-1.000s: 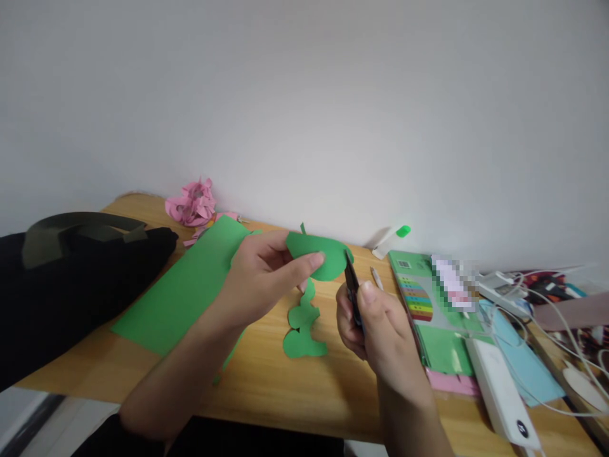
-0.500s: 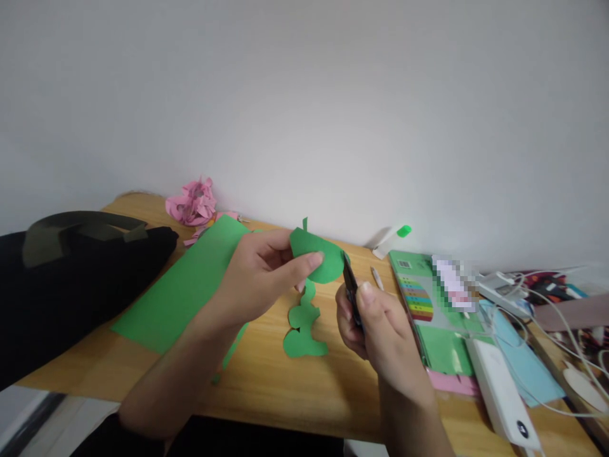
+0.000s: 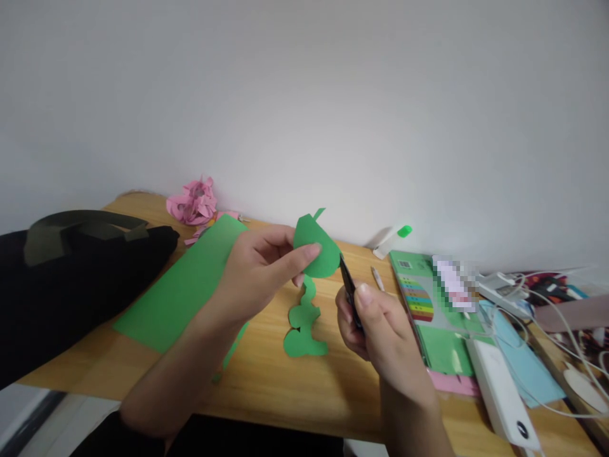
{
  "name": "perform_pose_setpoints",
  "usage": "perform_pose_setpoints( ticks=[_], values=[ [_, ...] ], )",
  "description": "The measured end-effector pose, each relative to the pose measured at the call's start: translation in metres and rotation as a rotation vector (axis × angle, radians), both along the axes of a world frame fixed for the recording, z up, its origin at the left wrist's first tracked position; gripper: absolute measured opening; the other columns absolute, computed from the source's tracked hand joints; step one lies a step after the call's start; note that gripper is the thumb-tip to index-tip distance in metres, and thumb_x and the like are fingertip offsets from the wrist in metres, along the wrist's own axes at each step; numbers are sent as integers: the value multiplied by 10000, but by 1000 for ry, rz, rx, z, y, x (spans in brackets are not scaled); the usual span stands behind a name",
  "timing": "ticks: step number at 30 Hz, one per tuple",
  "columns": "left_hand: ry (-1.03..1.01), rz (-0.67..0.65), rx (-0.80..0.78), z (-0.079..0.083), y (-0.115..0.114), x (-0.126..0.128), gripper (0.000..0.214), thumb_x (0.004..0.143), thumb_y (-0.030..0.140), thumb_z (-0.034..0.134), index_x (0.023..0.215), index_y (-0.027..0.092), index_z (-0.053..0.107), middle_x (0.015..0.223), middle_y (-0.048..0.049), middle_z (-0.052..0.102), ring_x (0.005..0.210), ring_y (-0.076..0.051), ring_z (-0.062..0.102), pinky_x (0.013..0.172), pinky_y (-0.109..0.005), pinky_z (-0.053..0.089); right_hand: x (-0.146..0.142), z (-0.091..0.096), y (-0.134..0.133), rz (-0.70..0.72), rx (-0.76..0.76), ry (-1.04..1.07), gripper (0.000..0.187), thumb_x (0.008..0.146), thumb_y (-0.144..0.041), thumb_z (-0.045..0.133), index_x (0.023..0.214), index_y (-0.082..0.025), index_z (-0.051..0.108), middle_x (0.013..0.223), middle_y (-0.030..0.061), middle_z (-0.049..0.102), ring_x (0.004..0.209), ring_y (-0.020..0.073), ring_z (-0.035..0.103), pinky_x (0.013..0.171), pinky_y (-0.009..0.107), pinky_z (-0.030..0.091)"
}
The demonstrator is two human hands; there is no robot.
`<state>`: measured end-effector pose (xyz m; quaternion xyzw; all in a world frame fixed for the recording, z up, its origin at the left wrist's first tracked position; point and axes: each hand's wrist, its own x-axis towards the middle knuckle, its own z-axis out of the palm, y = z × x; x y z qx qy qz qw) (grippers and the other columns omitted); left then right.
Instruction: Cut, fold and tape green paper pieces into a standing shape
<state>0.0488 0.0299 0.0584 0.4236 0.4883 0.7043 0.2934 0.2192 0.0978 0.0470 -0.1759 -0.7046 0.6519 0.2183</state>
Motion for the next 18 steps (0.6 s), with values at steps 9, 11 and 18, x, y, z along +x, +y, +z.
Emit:
perform_pose_setpoints(
  ticks=[9, 11, 18],
  values=[
    [54, -71, -33, 6, -2, 1, 266, 761, 369, 735, 634, 156, 639, 531, 9, 574, 442, -76, 493, 407, -189, 383, 1, -4, 2, 18, -11, -10, 487, 992, -549, 371, 686, -172, 406, 516, -49, 342, 428, 40, 249, 382, 170, 202],
    [23, -55, -12, 5, -2, 1, 250, 758, 355, 740, 637, 160, 639, 522, 20, 564, 438, -69, 485, 410, -184, 379, 1, -3, 2, 15, -11, -18, 493, 989, -557, 373, 682, -173, 404, 512, -51, 339, 425, 39, 243, 379, 169, 202],
    [-51, -17, 56, -1, 1, 0, 245, 770, 340, 737, 637, 161, 635, 513, 27, 555, 435, -57, 476, 412, -169, 391, 2, -3, 2, 28, -34, -13, 487, 987, -564, 370, 694, -177, 411, 501, -57, 329, 418, 40, 229, 371, 168, 194]
  ],
)
